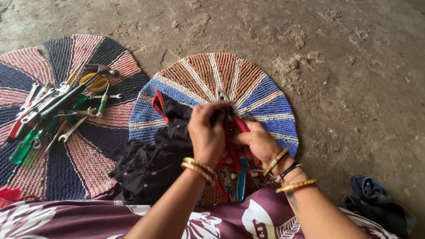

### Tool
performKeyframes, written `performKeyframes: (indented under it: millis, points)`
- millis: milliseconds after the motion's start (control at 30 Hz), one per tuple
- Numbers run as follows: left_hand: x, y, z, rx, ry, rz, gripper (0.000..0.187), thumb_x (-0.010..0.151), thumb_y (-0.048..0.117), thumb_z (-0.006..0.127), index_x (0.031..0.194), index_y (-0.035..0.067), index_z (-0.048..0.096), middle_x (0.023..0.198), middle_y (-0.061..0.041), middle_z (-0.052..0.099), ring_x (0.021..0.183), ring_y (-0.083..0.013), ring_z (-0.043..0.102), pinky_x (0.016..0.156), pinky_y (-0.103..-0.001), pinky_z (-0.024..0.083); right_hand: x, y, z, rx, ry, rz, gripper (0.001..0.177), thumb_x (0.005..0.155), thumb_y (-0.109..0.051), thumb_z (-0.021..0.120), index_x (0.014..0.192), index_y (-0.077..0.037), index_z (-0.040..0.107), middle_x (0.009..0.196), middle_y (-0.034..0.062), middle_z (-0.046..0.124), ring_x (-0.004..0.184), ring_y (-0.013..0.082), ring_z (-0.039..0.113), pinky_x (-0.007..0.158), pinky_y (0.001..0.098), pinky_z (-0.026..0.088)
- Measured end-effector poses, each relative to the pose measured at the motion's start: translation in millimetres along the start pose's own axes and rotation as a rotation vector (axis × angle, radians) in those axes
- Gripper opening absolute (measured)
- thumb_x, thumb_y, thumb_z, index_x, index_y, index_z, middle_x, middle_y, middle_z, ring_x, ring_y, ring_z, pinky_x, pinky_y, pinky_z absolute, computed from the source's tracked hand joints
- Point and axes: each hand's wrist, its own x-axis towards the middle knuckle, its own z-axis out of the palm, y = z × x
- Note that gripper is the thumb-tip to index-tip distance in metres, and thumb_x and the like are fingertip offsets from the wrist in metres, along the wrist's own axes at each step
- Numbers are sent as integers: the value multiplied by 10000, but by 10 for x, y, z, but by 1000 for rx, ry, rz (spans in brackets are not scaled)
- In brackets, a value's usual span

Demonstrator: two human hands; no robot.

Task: The person sits on the floor and uses a hammer and pliers to repair a black bag. They repeatedly strike a metal part of the bag with the hammer and use pliers to adjust components.

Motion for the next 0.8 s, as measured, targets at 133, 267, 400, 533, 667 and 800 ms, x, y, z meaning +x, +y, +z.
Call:
performKeyframes:
  millis: [133, 267, 400, 533, 667, 800]
  points:
    - [384, 0, 54, -29, -31, -137, 220, 782, -4, 770, 983, 88, 766, 965, -49, 771, 882, -182, 762, 810, -304, 616, 17, -53, -18, -130, 81, -79, 274, 883, -42, 569, 1147, 23, 602, 900, 135, 751, 683, 257, 751, 624, 438, 660]
    - [336, 24, 129, 25, -40, -57, 219, 783, -30, 780, 961, 96, 799, 946, -88, 768, 879, -196, 758, 811, -310, 613, 99, -31, -63, -107, 63, -69, 259, 887, -65, 580, 1133, 9, 613, 885, 139, 741, 644, 249, 736, 590, 419, 655]
    - [111, -40, 52, 117, -82, 96, 280, 698, -59, 785, 946, 68, 813, 927, -126, 763, 833, -215, 740, 764, -309, 594, 165, 85, -31, -126, 62, -114, 241, 883, -50, 581, 1116, 14, 590, 844, 157, 704, 608, 253, 723, 548, 416, 648]
    - [461, -143, 67, -44, -49, -202, 168, 788, -2, 786, 927, 88, 814, 867, -70, 806, 755, -156, 772, 710, -277, 619, 112, 105, 92, -161, 61, -68, 223, 864, -15, 606, 1084, 17, 608, 832, 166, 712, 588, 259, 718, 526, 417, 634]
    - [438, -61, 45, -7, -109, -107, 180, 797, -16, 771, 932, 97, 810, 879, -57, 796, 764, -147, 775, 709, -273, 626, 73, 2, 87, -113, 51, -104, 162, 895, -35, 560, 1041, 23, 599, 823, 150, 711, 580, 252, 720, 525, 412, 642]
    - [228, 12, -24, 106, -122, 147, 250, 694, -47, 803, 913, 73, 817, 888, -107, 769, 790, -191, 744, 733, -292, 601, 41, -4, 115, -179, 83, -149, 166, 890, -24, 576, 1040, 41, 605, 809, 163, 708, 585, 270, 725, 529, 423, 636]
